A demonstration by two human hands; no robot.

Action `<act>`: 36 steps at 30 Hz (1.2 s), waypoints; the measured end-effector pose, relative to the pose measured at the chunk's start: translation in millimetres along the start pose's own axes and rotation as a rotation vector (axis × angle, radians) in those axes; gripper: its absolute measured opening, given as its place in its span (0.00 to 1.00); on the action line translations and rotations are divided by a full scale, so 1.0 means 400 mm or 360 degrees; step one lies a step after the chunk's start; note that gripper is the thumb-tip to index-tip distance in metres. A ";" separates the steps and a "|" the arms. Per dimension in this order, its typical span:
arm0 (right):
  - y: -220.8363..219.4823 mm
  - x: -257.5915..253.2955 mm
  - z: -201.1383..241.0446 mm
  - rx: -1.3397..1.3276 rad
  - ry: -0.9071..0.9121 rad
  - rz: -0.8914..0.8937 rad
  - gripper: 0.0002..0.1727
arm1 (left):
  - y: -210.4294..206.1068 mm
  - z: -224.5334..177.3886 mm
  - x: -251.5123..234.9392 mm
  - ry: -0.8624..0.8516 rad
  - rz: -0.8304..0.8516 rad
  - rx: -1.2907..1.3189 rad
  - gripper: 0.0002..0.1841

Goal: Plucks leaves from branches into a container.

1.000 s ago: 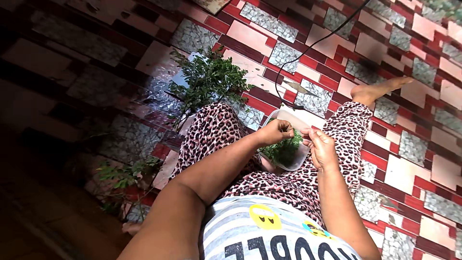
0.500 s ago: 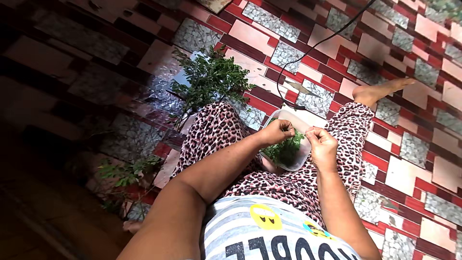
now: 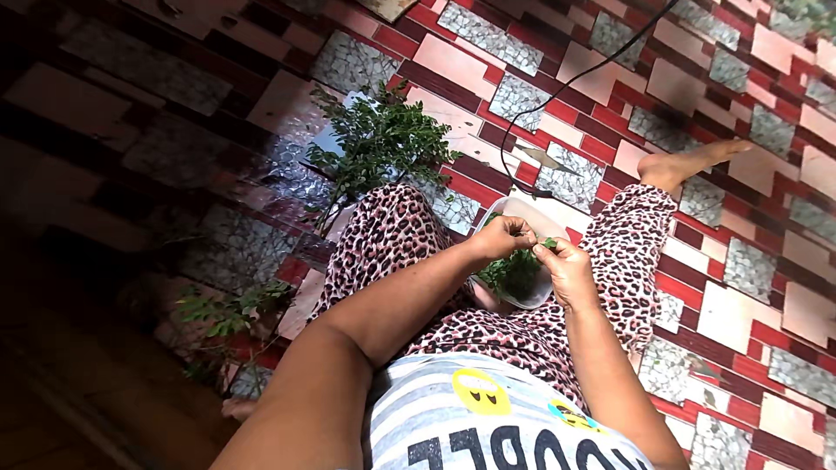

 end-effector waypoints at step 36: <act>0.035 0.010 -0.001 0.0059 -0.0291 0.0195 0.04 | 0.025 -0.009 -0.003 0.0000 0.0018 -0.0289 0.05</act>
Point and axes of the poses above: each hand's wrist, its own x-axis away from the middle knuckle, its own y-axis out of the back of the hand, z = x × y, the point moved 4 cm from there along -x, towards the middle knuckle, and after that the axes turned 10 degrees about z, right-handed, at the moved point
